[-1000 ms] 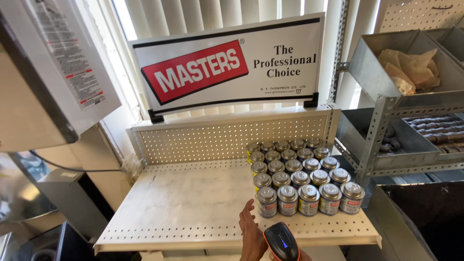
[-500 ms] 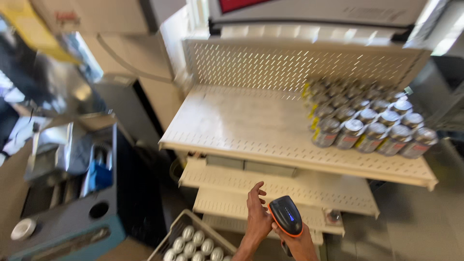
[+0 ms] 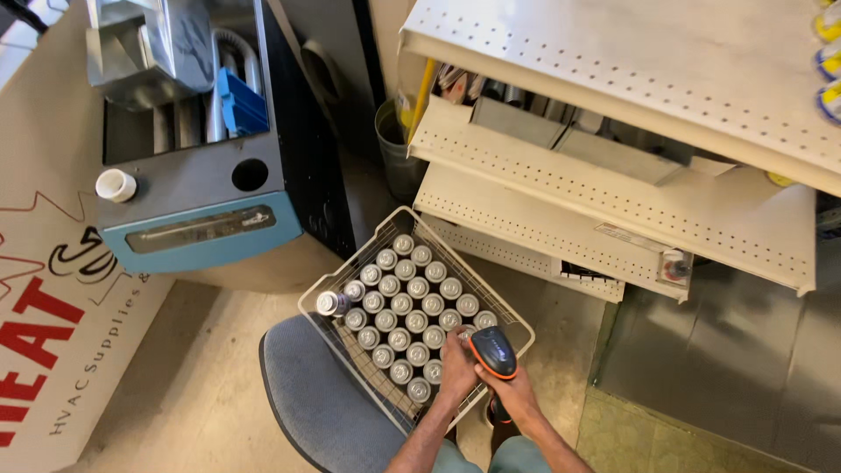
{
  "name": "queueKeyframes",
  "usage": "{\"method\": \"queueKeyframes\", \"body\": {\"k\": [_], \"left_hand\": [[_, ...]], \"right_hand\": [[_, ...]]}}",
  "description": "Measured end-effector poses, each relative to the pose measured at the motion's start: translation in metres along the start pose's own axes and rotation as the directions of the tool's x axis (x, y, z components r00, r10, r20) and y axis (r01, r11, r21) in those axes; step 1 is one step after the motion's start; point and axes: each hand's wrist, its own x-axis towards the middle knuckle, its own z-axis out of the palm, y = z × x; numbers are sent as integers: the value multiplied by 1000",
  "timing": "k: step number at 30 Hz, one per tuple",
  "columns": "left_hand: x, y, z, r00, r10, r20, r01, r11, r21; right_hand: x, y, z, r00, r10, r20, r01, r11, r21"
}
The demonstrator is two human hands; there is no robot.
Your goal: The person takes small cans out of a wire basket, scans their barcodes with a handheld scanner, and places them onto a metal shelf in rows.
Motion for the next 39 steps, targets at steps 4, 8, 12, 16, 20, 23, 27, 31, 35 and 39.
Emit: {"method": "queueKeyframes", "body": {"k": [4,8,12,16,20,23,27,31,35,39], "left_hand": [[28,-94,1,998,32,-57,-38,994,-104],[55,-161,-15,975,-32,-219,32,999,-7],[78,-172,-59,916,-264,-303,230,963,-143],[106,-163,-118,883,-308,-354,242,946,-217],[154,-179,-173,764,-310,-566,276,950,-148],[182,-182,-209,737,-169,-654,262,964,45],[186,-146,-246,840,-160,-518,335,905,264],[213,-176,-250,841,-205,-501,387,875,291],[191,-164,-248,859,-98,-503,211,962,172],[157,-135,-239,921,-115,-372,124,992,0]], "right_hand": [[15,16,31,985,94,146,-75,988,-133],[38,21,74,969,95,226,-41,972,-233],[78,51,126,923,157,352,-36,945,-325],[94,21,174,923,171,345,-1,897,-442],[113,25,207,898,202,390,43,844,-535],[120,32,213,899,163,407,101,827,-554],[113,32,201,871,298,392,8,788,-616],[111,36,179,859,213,466,106,816,-568],[99,20,165,838,233,493,43,874,-484],[83,1,142,818,205,538,117,855,-504]]}}
